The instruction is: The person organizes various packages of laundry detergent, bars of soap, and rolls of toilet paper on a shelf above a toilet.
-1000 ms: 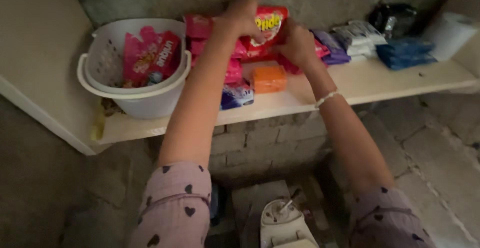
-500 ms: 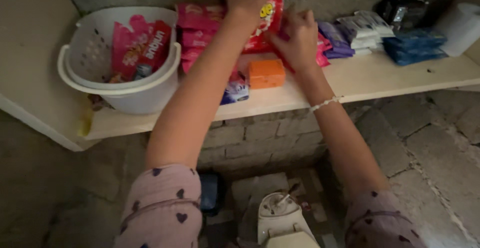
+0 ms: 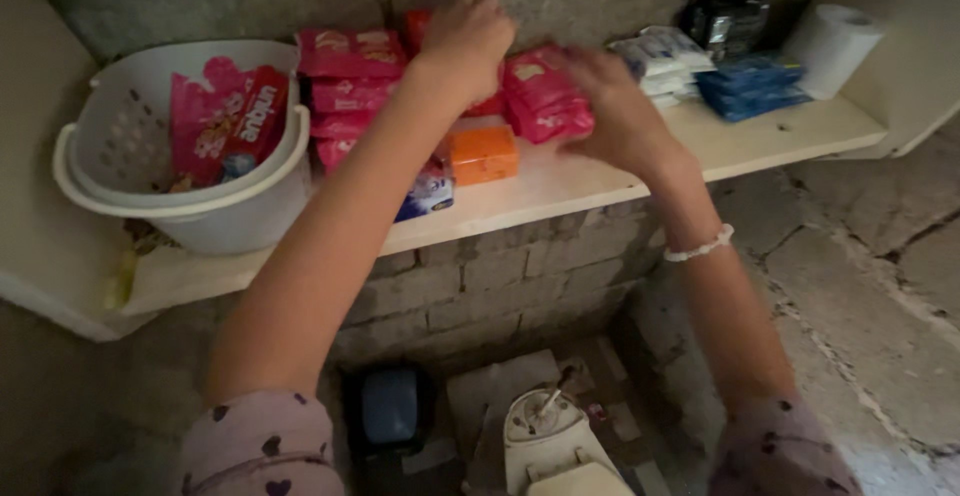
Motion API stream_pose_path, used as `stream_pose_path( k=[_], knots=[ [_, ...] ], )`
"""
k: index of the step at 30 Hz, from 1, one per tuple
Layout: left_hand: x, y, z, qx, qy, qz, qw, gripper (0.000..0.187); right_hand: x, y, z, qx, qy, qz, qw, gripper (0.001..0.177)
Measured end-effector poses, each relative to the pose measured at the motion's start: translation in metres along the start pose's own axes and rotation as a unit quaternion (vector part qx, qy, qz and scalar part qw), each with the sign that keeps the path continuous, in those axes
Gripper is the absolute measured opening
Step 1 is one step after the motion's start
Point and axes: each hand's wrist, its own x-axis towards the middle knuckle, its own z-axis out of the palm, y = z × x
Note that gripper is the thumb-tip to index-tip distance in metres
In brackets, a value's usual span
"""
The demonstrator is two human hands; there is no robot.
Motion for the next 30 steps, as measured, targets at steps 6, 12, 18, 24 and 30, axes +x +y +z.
stream_pose_path(
  k=[6,12,18,24,30],
  knots=[
    [-0.004,0.048,0.018,-0.031,-0.053,-0.038,0.997,0.021,-0.019,0.036,0.02,-0.04,-0.065,0.006,0.997,0.088],
    [-0.056,0.098,0.03,-0.035,0.155,-0.051,0.986,0.03,-0.007,0.043,0.06,-0.091,-0.038,-0.024,0.995,0.083],
    [-0.105,0.095,0.026,-0.09,0.217,-0.038,0.971,0.015,-0.001,0.028,0.071,-0.105,0.025,-0.029,0.994,0.077],
    [-0.11,0.095,0.025,-0.11,0.22,-0.054,0.968,0.014,-0.009,0.023,0.066,-0.08,0.068,-0.025,0.994,0.076],
    [-0.109,0.093,0.022,-0.133,0.268,-0.101,0.949,0.022,-0.025,0.041,0.068,0.124,0.198,0.171,0.957,0.056]
  ],
)
